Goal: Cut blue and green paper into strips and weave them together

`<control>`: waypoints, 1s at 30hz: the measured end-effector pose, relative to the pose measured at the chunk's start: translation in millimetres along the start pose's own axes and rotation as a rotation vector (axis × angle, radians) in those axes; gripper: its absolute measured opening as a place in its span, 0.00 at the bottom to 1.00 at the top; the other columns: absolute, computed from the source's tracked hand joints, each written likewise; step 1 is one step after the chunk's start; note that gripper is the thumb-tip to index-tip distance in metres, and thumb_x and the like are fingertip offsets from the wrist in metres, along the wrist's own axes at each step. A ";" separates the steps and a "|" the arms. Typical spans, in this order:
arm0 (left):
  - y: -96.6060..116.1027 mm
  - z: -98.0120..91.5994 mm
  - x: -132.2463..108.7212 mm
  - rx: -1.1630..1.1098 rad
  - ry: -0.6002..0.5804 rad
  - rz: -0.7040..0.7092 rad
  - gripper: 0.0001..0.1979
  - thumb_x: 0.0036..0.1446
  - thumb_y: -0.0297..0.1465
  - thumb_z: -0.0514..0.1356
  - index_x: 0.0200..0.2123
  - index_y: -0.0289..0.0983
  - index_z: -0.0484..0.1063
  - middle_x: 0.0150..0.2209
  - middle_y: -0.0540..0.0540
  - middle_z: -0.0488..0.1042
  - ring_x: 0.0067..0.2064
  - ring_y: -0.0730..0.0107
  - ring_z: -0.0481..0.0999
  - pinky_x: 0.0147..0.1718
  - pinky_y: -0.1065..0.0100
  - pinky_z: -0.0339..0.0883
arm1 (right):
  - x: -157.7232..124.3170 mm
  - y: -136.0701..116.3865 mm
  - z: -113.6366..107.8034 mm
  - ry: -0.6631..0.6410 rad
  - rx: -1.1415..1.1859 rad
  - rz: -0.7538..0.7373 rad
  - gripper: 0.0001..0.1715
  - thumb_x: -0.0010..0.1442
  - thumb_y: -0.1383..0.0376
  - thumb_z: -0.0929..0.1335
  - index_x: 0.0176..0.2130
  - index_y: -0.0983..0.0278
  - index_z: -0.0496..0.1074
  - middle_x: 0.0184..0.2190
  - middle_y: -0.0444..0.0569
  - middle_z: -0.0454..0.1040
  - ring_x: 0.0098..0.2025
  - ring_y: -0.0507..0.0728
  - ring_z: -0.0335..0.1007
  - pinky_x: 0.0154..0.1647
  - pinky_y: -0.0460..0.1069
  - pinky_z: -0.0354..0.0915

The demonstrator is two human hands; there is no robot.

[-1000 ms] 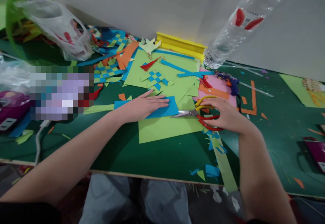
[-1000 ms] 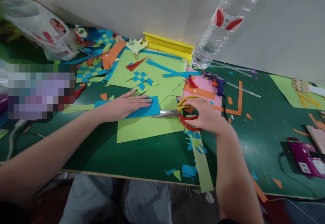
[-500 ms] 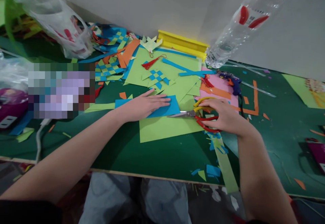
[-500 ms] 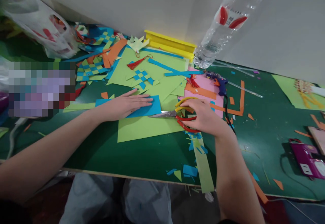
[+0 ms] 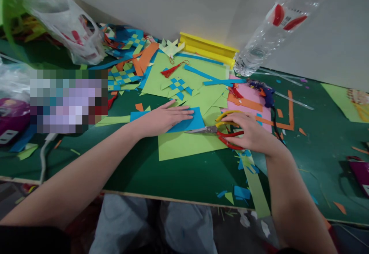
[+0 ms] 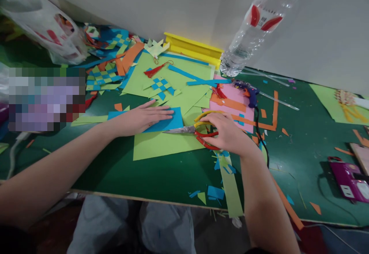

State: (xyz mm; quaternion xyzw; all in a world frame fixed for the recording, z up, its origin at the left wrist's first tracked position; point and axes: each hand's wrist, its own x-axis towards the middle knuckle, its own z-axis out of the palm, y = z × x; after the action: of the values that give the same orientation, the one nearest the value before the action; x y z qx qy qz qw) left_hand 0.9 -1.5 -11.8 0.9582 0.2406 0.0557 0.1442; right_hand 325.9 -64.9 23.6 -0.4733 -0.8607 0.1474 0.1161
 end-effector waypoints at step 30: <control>-2.6 -0.1 1.7 -0.014 0.011 -0.082 0.24 0.72 0.33 0.39 0.67 0.45 0.56 0.68 0.55 0.57 0.71 0.74 0.45 0.69 0.57 0.27 | 1.2 7.8 3.5 0.034 -0.003 0.009 0.25 0.54 0.57 0.72 0.52 0.54 0.69 0.54 0.50 0.73 0.60 0.68 0.66 0.60 0.66 0.59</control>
State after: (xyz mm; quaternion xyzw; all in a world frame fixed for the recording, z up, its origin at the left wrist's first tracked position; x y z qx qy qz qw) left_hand 1.3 1.5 -12.4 0.9462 0.2801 0.0566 0.1516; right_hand 330.2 -60.4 17.6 -0.4800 -0.8566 0.1385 0.1291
